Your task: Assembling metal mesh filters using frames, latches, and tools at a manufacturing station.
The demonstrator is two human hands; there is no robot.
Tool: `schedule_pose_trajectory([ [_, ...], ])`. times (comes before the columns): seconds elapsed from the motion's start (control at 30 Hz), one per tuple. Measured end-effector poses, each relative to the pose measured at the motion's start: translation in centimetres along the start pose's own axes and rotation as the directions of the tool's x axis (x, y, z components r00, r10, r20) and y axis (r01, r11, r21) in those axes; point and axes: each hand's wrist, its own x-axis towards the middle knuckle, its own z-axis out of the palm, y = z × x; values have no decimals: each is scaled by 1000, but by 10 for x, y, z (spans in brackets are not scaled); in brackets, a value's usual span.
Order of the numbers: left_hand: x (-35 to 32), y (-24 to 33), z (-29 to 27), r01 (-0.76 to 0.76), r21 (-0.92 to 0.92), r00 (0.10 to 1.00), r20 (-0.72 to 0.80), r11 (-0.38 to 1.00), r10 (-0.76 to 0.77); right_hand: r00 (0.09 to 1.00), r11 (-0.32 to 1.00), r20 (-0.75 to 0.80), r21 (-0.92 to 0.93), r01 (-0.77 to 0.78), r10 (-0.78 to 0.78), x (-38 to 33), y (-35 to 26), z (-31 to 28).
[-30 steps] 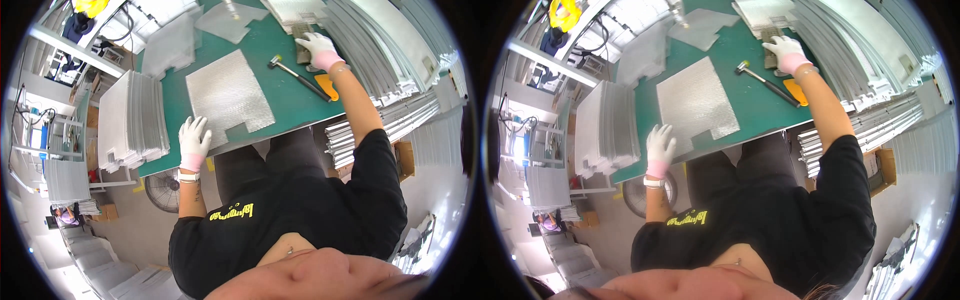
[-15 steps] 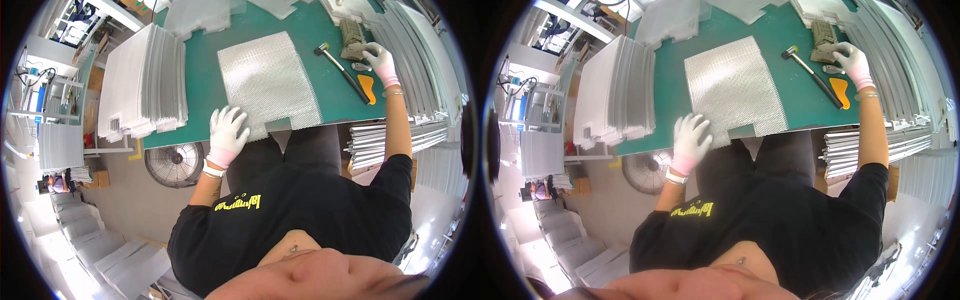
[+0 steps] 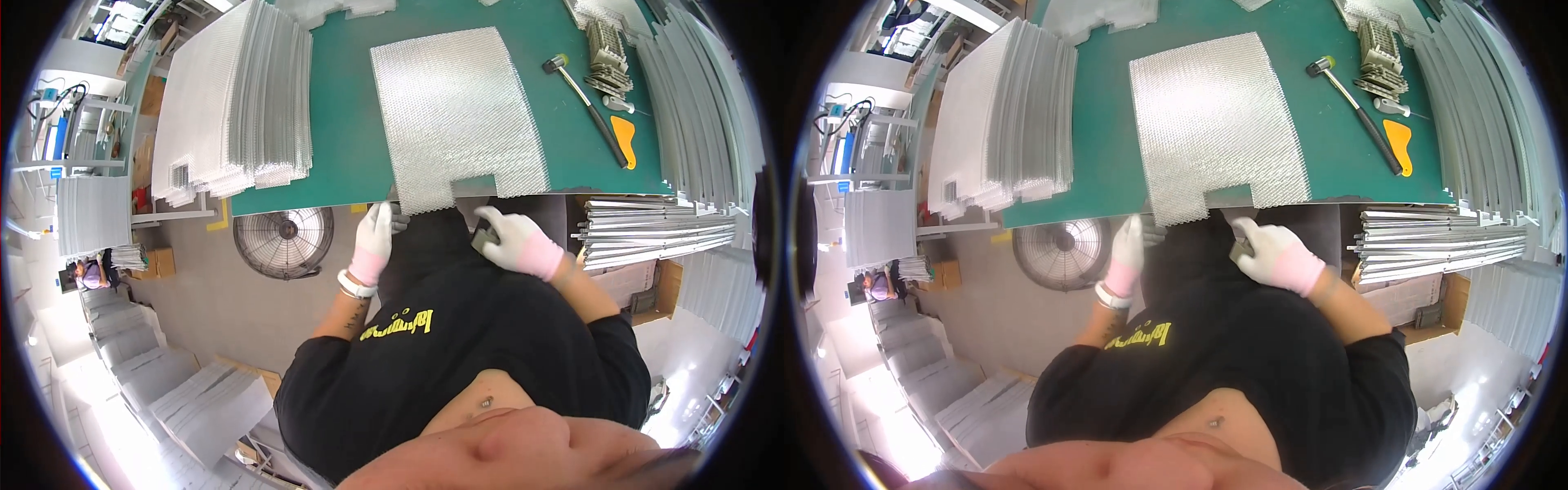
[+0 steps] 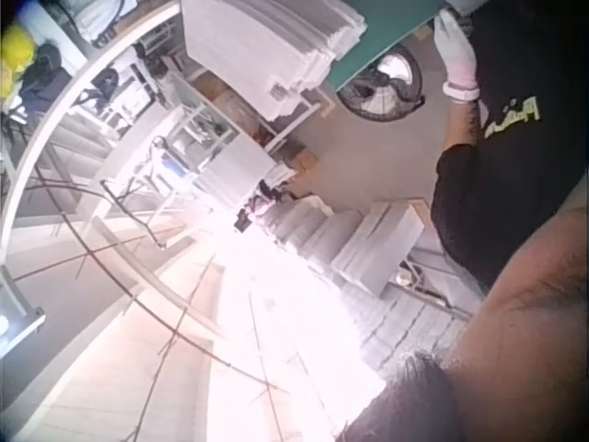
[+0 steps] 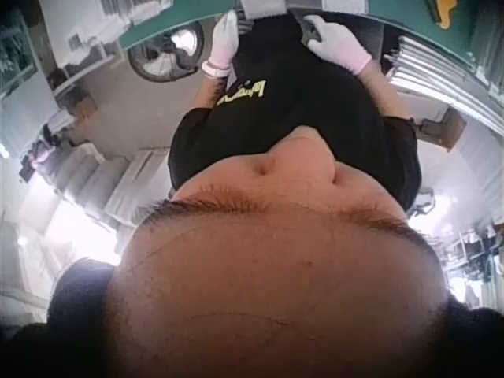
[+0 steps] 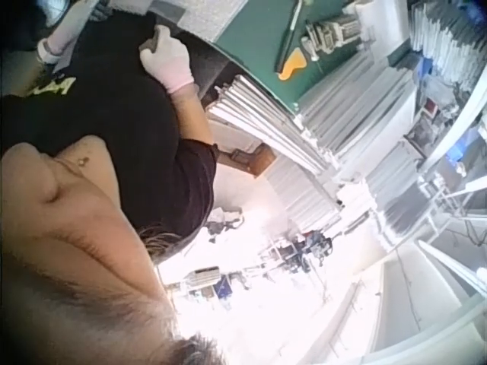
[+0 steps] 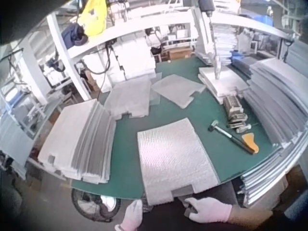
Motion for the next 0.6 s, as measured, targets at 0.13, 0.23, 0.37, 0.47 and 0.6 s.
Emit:
schedule_pose_trajectory([
  [0.13,5,18,9,6,418,993,102,908,-53,998,999,46,-35,-38,39,35,-26,9],
  [0.23,6,11,17,-85,546,994,109,833,29,989,969,75,-220,-109,129,46,-47,12],
  [0.37,5,2,20,-92,450,993,110,888,47,978,937,75,-309,-164,196,47,-55,14],
  [0.47,7,-4,18,15,164,991,126,986,-36,979,974,101,-158,-162,179,42,-53,9],
  [0.6,4,-11,22,31,-83,994,108,996,-22,985,996,-153,3,86,-85,15,-2,38],
])
